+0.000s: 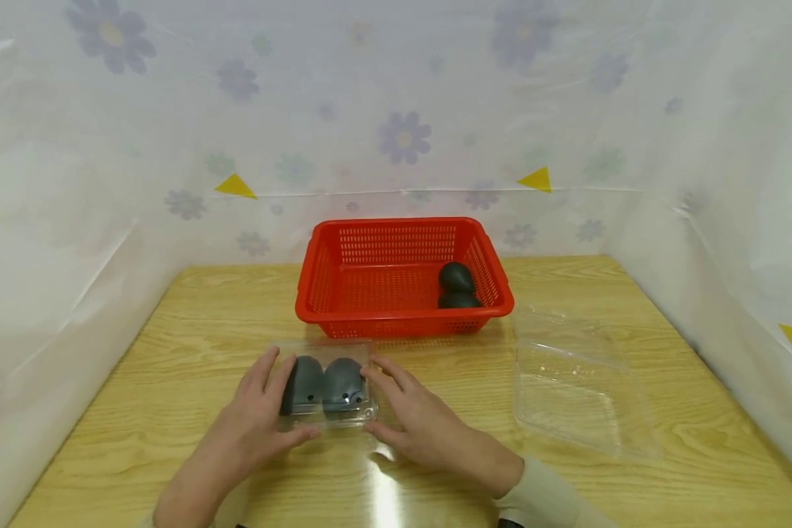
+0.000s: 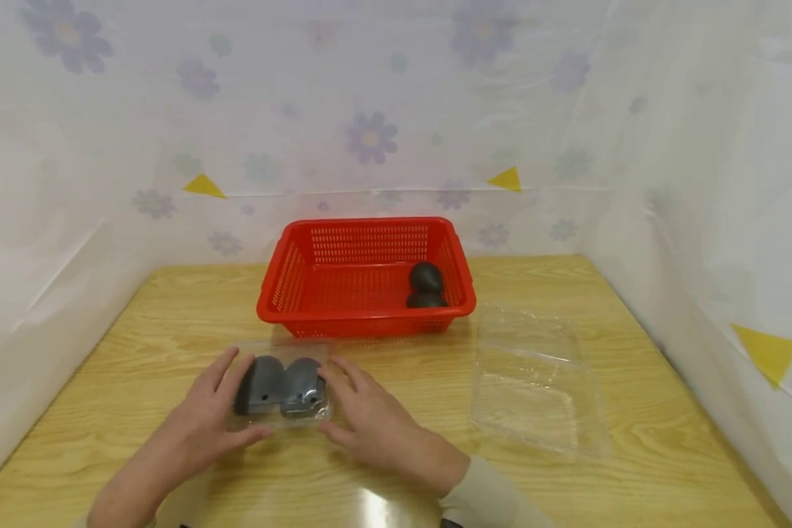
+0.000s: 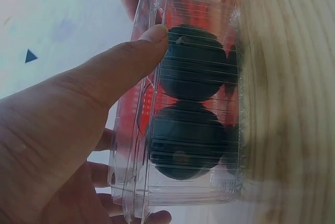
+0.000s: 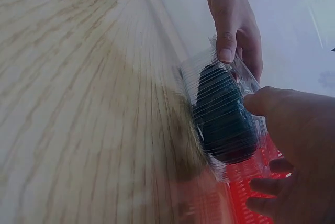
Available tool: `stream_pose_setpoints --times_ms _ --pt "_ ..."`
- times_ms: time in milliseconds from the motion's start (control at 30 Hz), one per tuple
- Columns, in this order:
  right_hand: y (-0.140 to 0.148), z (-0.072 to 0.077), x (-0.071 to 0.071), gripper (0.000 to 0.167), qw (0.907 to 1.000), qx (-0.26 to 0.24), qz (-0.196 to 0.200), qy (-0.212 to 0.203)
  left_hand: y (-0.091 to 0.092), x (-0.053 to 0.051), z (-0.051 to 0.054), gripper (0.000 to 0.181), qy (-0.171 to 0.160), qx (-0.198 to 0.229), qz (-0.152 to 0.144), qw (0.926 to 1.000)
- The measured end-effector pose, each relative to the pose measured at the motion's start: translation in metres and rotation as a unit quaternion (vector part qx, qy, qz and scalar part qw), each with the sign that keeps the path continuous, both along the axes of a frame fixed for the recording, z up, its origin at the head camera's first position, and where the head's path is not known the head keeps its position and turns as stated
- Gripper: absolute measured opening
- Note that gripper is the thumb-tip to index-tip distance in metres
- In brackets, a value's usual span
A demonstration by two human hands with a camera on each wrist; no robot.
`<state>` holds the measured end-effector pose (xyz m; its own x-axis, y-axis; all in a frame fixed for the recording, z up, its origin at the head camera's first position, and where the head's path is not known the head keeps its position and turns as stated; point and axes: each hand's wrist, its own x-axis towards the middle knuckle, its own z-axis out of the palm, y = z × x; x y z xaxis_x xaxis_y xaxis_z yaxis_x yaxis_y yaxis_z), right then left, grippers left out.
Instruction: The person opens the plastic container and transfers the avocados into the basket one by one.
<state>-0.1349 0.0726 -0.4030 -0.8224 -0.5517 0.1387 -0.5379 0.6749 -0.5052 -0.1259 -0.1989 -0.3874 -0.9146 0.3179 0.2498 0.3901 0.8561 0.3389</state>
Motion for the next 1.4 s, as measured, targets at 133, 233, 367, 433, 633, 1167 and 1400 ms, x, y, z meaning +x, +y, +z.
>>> stream_pose_setpoints --times_ms 133,233,367,433,633,1167,1400 --pt "0.007 0.000 0.003 0.072 0.9999 -0.007 -0.004 0.012 0.007 0.000 0.000 0.104 0.003 -0.008 -0.004 1.0000" --pt "0.013 -0.001 0.004 0.071 0.9997 -0.011 -0.008 0.018 0.014 0.000 0.000 0.104 0.001 -0.022 -0.006 0.9997" --pt "0.022 -0.001 0.008 0.069 0.9996 -0.016 -0.016 0.018 0.024 0.000 -0.001 0.105 -0.005 -0.041 -0.009 0.9991" --pt "0.026 -0.002 0.010 0.069 0.9994 -0.019 -0.019 0.020 0.028 0.001 -0.001 0.106 -0.003 -0.045 -0.012 0.9989" --pt "0.037 -0.004 0.015 0.070 0.9985 -0.027 -0.026 0.041 0.039 0.004 -0.001 0.106 -0.003 -0.048 -0.019 0.9987" --pt "0.059 -0.012 0.027 0.069 0.9946 -0.076 -0.035 0.061 0.066 0.004 -0.003 0.106 0.018 -0.066 -0.026 0.9973" --pt "0.067 -0.015 0.032 0.069 0.9930 -0.088 -0.048 0.063 0.076 0.003 -0.003 0.105 0.017 -0.074 -0.035 0.9965"
